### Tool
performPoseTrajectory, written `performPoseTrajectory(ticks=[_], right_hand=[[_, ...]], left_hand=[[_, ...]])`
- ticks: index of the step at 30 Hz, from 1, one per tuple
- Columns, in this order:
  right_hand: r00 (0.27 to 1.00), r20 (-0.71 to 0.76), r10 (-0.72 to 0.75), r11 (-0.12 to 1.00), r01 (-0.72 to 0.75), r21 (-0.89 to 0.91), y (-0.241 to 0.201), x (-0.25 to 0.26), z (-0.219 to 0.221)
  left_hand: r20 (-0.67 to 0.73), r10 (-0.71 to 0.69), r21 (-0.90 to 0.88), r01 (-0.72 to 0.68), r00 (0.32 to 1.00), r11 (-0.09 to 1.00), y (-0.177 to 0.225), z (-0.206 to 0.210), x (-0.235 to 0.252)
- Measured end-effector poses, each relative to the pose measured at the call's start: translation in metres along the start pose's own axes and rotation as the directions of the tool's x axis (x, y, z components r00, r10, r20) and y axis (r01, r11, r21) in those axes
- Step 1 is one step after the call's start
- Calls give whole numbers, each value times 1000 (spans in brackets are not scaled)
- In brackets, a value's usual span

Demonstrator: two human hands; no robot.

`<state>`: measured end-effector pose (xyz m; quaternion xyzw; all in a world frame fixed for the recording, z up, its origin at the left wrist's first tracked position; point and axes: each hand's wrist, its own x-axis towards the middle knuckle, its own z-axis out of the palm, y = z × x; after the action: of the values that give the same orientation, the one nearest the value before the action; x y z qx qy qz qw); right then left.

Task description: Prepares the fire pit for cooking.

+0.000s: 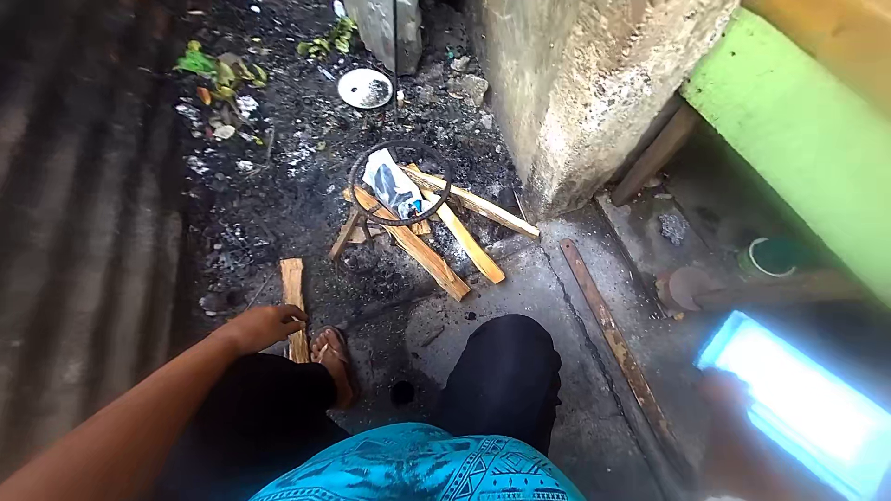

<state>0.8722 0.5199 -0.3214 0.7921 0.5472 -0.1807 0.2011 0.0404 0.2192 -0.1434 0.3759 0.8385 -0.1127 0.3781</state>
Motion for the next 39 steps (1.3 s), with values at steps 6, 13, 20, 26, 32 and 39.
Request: performPoseTrajectory(ticks=[6,13,20,26,32,39], right_hand=[[986,-56,159,961,-141,236,-8,-31,3],[956,-71,286,934,-262,243,-22,-5,1],[929,-18,369,894,-350,281,-34,33,11],[898,-143,417,884,-364,295,-56,16,12],[924,-251,288,941,-224,255,-89,-14,31],[884,-248,-395,899,428,92,-187,-17,-21]], left_hand=[[117,-56,26,53,992,998,12,-8,-4],[102,-18,-64,24,995,998,1,-3,17],[157,-70,-43,78,985,996,10,-1,34],[97,173,64,-180,980,982,14,-12,26],[63,302,136,-308,951,942,-1,-25,-39],[-82,447,128,-436,891,891,-25,-12,-30]])
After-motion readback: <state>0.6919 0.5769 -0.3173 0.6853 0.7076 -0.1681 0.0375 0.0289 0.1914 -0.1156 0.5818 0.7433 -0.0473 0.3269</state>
